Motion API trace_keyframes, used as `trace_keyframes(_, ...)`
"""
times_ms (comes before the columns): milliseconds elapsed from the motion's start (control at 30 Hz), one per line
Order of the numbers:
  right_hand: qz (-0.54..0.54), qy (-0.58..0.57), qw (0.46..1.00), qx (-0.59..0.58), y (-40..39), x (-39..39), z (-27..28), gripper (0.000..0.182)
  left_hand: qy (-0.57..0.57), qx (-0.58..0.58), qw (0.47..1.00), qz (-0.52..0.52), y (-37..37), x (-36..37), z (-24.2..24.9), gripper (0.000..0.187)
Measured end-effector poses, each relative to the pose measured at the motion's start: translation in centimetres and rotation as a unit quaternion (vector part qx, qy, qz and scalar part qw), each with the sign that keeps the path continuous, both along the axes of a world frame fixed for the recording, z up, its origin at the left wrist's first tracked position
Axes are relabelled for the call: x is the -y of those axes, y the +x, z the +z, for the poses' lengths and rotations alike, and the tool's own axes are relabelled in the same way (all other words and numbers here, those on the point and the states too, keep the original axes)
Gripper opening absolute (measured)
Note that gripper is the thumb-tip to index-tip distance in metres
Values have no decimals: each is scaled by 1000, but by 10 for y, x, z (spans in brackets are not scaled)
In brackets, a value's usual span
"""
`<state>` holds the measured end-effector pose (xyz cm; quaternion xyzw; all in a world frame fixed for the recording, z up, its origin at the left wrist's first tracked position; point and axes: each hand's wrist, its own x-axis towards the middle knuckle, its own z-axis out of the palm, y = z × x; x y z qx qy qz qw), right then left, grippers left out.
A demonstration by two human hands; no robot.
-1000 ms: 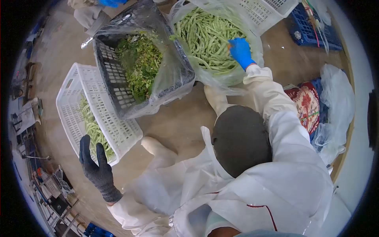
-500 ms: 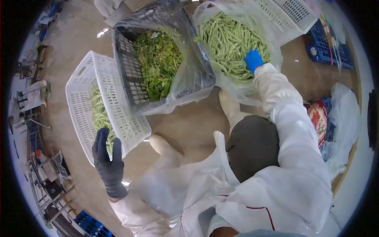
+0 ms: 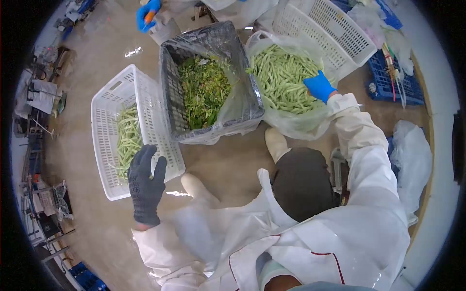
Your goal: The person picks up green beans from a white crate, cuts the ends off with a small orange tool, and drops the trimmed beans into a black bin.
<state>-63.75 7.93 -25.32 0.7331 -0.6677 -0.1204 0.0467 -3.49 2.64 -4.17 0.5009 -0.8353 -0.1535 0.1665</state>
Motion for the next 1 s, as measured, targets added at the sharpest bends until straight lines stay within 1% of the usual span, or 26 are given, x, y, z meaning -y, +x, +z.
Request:
trace_keyframes(33, -19, 48, 999, 15, 3, 1, 30, 20, -21, 2, 1000, -7, 2, -1, -1, 32)
trace_keyframes(133, -123, 25, 986, 114, 8, 2, 76, 29, -41, -13, 999, -26, 0, -2, 1, 31)
trace_keyframes(167, -122, -2, 979, 161, 12, 1, 88, 33, -27, -36, 999, -18, -2, -3, 1, 30)
trace_keyframes(233, -116, -56, 958, 255, 18, 1, 109, 39, -52, -19, 998, -37, -5, -3, 1, 30)
trace_keyframes(267, -133, -58, 930, 339, 22, 2, 119, 41, -65, -10, 997, -46, -7, -2, 2, 30)
trace_keyframes(333, -162, -59, 849, 500, 40, 6, 142, 45, -77, -17, 994, -69, -16, -4, 8, 28)
trace_keyframes(367, -177, -46, 827, 531, 49, 11, 155, 42, -48, -15, 996, -71, -20, -3, 9, 32)
trace_keyframes(400, -159, -53, 815, 554, 61, 15, 167, 42, -19, -12, 997, -71, -24, -2, 8, 35)
trace_keyframes(433, -138, -58, 803, 577, 76, 17, 181, 41, -9, -33, 997, -66, -28, -4, 8, 36)
trace_keyframes(467, -117, -62, 789, 600, 93, 20, 194, 41, -6, -52, 995, -83, -33, -6, 5, 37)
trace_keyframes(500, -112, -89, 761, 633, 118, 23, 206, 37, -2, -71, 992, -100, -37, -6, 1, 38)
trace_keyframes(533, -118, -67, 723, 678, 141, 24, 220, 37, 2, -88, 989, -116, -42, -7, -1, 40)
trace_keyframes(600, -127, -15, 637, 760, 185, 27, 243, 37, 64, -125, 980, -138, -53, -8, 0, 44)
trace_keyframes(633, -107, 12, 590, 800, 203, 31, 246, 36, 94, -143, 974, -148, -58, -9, 3, 46)
trace_keyframes(667, -88, 59, 544, 833, 222, 33, 250, 36, 145, -203, 959, -137, -62, -10, 6, 44)
trace_keyframes(733, -52, 159, 440, 882, 262, 30, 260, 36, 243, -321, 908, -113, -68, -10, 9, 43)
trace_keyframes(767, -44, 193, 441, 875, 296, 31, 262, 34, 127, -329, 924, -149, -57, -4, 9, 44)
trace_keyframes(800, -45, 217, 443, 869, 321, 24, 265, 32, 15, -330, 923, -197, -56, 7, 5, 45)
trace_keyframes(833, -45, 241, 444, 862, 339, 22, 264, 30, -95, -321, 910, -243, -53, 18, 2, 46)
trace_keyframes(900, -29, 291, 403, 867, 358, 25, 245, 30, -88, -301, 915, -252, -42, 34, -5, 53)
trace_keyframes(933, -25, 315, 381, 869, 364, 26, 232, 30, -81, -293, 917, -258, -41, 29, 0, 57)
trace_keyframes(967, 3, 304, 406, 862, 366, 30, 216, 32, 72, -430, 863, -256, -47, 24, 4, 61)
trace_keyframes(1000, 10, 356, 354, 865, 367, 33, 213, 33, 204, -566, 763, -234, -54, 13, 19, 65)
